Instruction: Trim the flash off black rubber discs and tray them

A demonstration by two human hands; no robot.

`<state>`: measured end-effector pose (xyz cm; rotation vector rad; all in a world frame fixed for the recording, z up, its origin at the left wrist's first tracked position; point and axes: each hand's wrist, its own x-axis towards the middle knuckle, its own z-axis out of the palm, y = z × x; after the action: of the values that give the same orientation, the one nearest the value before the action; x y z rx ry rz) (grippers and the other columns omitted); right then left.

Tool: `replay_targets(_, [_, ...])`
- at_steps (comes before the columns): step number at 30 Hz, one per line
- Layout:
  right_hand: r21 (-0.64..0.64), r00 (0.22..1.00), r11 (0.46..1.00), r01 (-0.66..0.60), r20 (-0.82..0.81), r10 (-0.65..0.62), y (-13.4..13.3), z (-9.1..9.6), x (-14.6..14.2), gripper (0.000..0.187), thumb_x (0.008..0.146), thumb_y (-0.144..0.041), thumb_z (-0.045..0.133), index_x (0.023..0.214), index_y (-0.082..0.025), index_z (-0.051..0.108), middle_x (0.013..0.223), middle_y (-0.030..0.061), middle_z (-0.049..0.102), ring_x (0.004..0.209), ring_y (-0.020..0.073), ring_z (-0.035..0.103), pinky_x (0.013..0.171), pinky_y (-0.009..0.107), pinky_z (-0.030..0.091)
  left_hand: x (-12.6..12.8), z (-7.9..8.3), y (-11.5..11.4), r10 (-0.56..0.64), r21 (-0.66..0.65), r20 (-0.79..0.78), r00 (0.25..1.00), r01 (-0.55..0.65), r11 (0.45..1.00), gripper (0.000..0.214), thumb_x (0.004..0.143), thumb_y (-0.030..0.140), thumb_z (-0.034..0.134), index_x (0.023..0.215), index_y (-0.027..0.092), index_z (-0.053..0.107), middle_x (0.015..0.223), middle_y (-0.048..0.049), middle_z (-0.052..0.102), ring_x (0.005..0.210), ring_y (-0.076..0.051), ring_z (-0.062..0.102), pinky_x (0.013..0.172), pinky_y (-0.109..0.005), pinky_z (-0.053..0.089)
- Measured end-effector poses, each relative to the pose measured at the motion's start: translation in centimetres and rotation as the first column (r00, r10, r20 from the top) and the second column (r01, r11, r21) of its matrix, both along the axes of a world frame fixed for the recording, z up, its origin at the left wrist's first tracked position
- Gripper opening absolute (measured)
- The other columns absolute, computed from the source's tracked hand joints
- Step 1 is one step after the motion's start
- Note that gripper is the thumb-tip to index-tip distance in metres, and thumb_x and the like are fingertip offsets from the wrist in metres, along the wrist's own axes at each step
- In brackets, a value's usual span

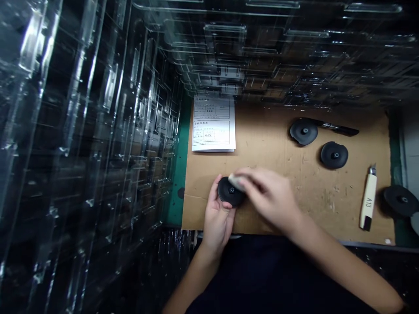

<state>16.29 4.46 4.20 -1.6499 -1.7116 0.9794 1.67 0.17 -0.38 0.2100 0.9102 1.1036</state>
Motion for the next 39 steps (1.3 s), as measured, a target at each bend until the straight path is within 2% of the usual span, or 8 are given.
replay_targets(5, [-0.116, 0.962, 0.956, -0.269, 0.021, 0.273, 0.1, 0.8, -1.4, 0.019, 0.089, -0.016, 0.050, 0.098, -0.018, 0.067, 0.090, 0.0029, 0.069, 0.082, 0.0163, 0.064, 0.074, 0.028, 0.049, -0.1, 0.1, 0.1, -0.012, -0.011, -0.009, 1.000, 0.012, 1.000, 0.053, 0.076, 0.024, 0.070, 0.126, 0.029, 0.052, 0.129, -0.0063, 0.058, 0.122, -0.021, 0.051, 0.101, -0.030, 0.043])
replay_targets(9, [0.018, 0.980, 0.980, -0.199, -0.015, 0.199, -0.8, 0.0, -0.6, 0.021, 0.090, -0.015, 0.049, 0.101, -0.017, 0.066, 0.093, 0.0043, 0.069, 0.088, 0.0158, 0.063, 0.081, 0.028, 0.049, -0.1, 0.2, 0.1, -0.014, -0.023, -0.024, 1.000, 0.013, 1.000, 0.054, 0.076, 0.025, 0.070, 0.126, 0.030, 0.051, 0.130, -0.0064, 0.057, 0.124, -0.023, 0.050, 0.104, -0.034, 0.041])
replay_targets(12, [-0.052, 0.984, 0.983, -0.178, -0.044, 0.175, -1.4, -0.3, 0.8, 0.017, 0.088, -0.017, 0.054, 0.097, -0.021, 0.068, 0.093, -0.0002, 0.070, 0.084, 0.0119, 0.065, 0.077, 0.022, 0.049, 0.0, 0.2, 0.1, -0.043, 0.006, -0.008, 0.999, 0.043, 0.999, 0.057, 0.074, 0.029, 0.072, 0.127, 0.029, 0.051, 0.131, -0.0080, 0.056, 0.122, -0.025, 0.051, 0.105, -0.036, 0.040])
replay_targets(16, [-0.013, 0.998, 0.998, 0.058, -0.002, -0.058, -1.0, -0.1, 0.6, 0.016, 0.089, -0.022, 0.055, 0.099, -0.023, 0.067, 0.094, -0.0019, 0.071, 0.079, 0.0104, 0.064, 0.069, 0.021, 0.049, 0.1, 0.0, 0.0, -0.023, 0.031, -0.037, 0.999, 0.024, 0.999, 0.057, 0.074, 0.030, 0.072, 0.126, 0.029, 0.052, 0.129, -0.0071, 0.058, 0.120, -0.023, 0.053, 0.104, -0.031, 0.040])
replay_targets(22, [-0.091, 0.988, 0.985, -0.148, -0.058, 0.144, -1.5, 0.4, -0.1, 0.018, 0.088, -0.016, 0.054, 0.098, -0.022, 0.067, 0.095, -0.0015, 0.071, 0.085, 0.0116, 0.065, 0.076, 0.021, 0.049, -0.1, 0.0, 0.0, -0.044, 0.007, -0.033, 0.998, 0.044, 0.999, 0.057, 0.074, 0.031, 0.071, 0.128, 0.030, 0.050, 0.131, -0.0077, 0.056, 0.122, -0.025, 0.051, 0.103, -0.037, 0.042])
replay_targets(30, [0.027, 0.996, 0.999, -0.033, -0.076, 0.035, -0.6, 0.4, -1.0, 0.020, 0.090, -0.018, 0.049, 0.103, -0.021, 0.065, 0.099, 0.0011, 0.069, 0.092, 0.0132, 0.063, 0.084, 0.025, 0.048, 0.0, -0.1, -0.1, -0.009, 0.023, -0.052, 0.999, 0.010, 1.000, 0.053, 0.077, 0.026, 0.069, 0.127, 0.030, 0.051, 0.131, -0.0061, 0.056, 0.121, -0.019, 0.052, 0.100, -0.027, 0.043])
replay_targets(35, [-0.271, 0.982, 0.949, -0.159, -0.141, 0.124, -4.2, 0.6, 1.9, 0.017, 0.086, -0.019, 0.056, 0.092, -0.026, 0.069, 0.083, -0.0020, 0.071, 0.064, 0.0134, 0.064, 0.055, 0.025, 0.050, -0.1, 0.4, 0.2, -0.065, 0.009, -0.020, 0.998, 0.065, 0.998, 0.064, 0.072, 0.032, 0.073, 0.130, 0.030, 0.045, 0.133, -0.0094, 0.053, 0.119, -0.025, 0.054, 0.104, -0.038, 0.039])
replay_targets(39, [-0.259, 0.989, 0.966, 0.012, -0.140, -0.050, -6.6, 0.2, 5.4, 0.017, 0.085, -0.022, 0.056, 0.094, -0.028, 0.069, 0.081, -0.0001, 0.071, 0.057, 0.0168, 0.063, 0.042, 0.027, 0.047, -0.2, 0.7, 0.4, -0.094, -0.007, -0.018, 0.995, 0.094, 0.996, 0.066, 0.072, 0.032, 0.074, 0.130, 0.027, 0.044, 0.130, -0.0113, 0.055, 0.117, -0.026, 0.056, 0.103, -0.038, 0.040])
